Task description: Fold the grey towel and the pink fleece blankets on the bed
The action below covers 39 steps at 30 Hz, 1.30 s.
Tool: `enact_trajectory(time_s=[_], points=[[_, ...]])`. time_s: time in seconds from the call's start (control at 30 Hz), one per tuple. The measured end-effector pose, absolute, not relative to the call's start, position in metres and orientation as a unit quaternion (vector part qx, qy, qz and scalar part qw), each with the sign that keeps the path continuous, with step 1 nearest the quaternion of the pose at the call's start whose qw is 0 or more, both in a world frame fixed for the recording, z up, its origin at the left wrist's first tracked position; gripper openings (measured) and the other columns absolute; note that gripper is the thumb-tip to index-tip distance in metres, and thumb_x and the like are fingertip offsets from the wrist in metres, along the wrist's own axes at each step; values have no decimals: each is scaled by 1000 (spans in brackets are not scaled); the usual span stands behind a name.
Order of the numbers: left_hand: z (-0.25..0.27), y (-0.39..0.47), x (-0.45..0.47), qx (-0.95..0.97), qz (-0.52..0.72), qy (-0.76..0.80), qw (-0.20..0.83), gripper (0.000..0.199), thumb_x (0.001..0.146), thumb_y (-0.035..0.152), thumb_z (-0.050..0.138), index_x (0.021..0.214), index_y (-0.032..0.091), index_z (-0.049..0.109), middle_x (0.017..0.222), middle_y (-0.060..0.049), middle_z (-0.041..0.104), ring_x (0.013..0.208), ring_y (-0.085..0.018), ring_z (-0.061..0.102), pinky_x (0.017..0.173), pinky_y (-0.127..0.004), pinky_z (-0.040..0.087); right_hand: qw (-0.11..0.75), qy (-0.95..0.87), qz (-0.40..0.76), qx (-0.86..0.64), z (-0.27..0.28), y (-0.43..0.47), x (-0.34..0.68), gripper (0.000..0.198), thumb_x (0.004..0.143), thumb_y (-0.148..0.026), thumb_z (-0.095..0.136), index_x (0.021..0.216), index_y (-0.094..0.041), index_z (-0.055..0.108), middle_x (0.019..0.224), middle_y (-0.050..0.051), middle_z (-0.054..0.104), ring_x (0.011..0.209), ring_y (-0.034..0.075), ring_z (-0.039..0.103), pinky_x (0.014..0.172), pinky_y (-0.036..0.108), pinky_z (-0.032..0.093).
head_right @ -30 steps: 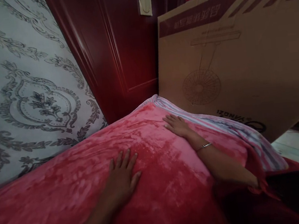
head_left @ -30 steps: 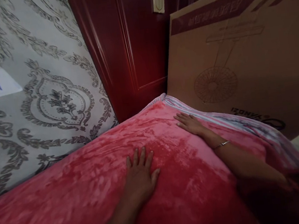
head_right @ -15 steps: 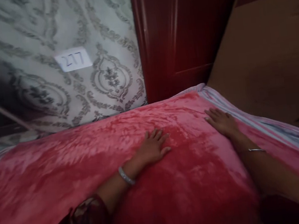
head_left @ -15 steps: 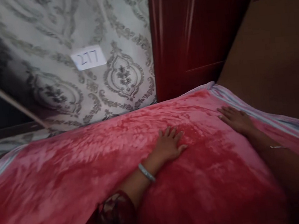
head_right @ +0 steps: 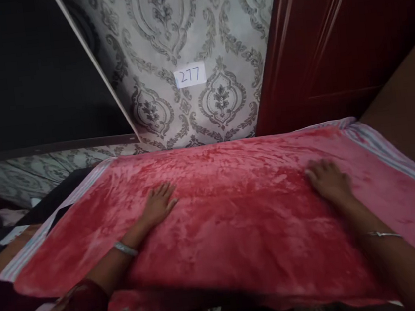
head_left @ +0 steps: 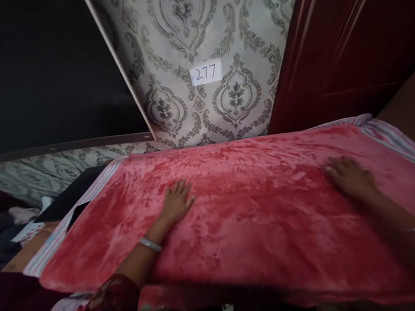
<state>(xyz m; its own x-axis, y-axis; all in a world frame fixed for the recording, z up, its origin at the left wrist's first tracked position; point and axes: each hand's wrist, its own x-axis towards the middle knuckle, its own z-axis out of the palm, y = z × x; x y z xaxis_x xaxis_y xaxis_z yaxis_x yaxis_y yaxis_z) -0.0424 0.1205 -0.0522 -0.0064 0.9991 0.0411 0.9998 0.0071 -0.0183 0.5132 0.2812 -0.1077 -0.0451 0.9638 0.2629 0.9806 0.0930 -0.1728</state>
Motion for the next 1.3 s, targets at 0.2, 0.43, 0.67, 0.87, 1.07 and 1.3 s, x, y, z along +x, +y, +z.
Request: enact_trajectory(time_s=[0.2,0.43,0.67,0.87,1.07,1.3], points=[[-56,85,-99,-635,-21,-770,64,59,102,47,29,153,20,41,162,-15,34,151,-30,28,120,-55,21,158,-778,6,-608,-114,210,389,64,94,-52,26,150,-27,45,158,12,41,147,35,34,113,64,33],[-65,77,-106,-634,-79,-767,61,56,101,48,35,148,18,47,159,-16,39,148,-31,32,119,-54,23,210,-785,-7,-583,-136,189,373,65,88,-54,27,147,-36,48,153,12,47,144,37,38,113,66,31],[-70,80,-115,-636,-170,-751,59,40,100,30,41,133,19,61,146,-13,56,138,-29,46,114,-49,33,228,-779,-15,-583,-136,190,372,63,90,-54,28,143,-33,53,151,13,50,142,35,42,113,62,33],[-73,90,-125,-621,-236,-745,61,36,97,20,38,115,19,69,125,-15,67,122,-28,58,106,-48,41,228,-785,-54,-573,-135,194,376,56,97,-45,31,137,-18,60,146,15,55,137,33,49,109,56,41],[-73,89,-138,-663,-276,-694,51,20,90,22,54,99,19,71,108,-10,73,107,-26,63,100,-40,46,255,-779,-57,-570,-140,198,379,51,98,-42,37,135,-19,63,142,14,59,134,32,52,108,55,42],[-78,91,-142,-697,-292,-655,28,17,83,27,66,97,20,71,108,-9,72,108,-27,62,97,-43,46,334,-771,-19,-543,-139,202,386,43,92,-36,48,123,-18,71,130,15,67,125,33,59,109,55,44]])
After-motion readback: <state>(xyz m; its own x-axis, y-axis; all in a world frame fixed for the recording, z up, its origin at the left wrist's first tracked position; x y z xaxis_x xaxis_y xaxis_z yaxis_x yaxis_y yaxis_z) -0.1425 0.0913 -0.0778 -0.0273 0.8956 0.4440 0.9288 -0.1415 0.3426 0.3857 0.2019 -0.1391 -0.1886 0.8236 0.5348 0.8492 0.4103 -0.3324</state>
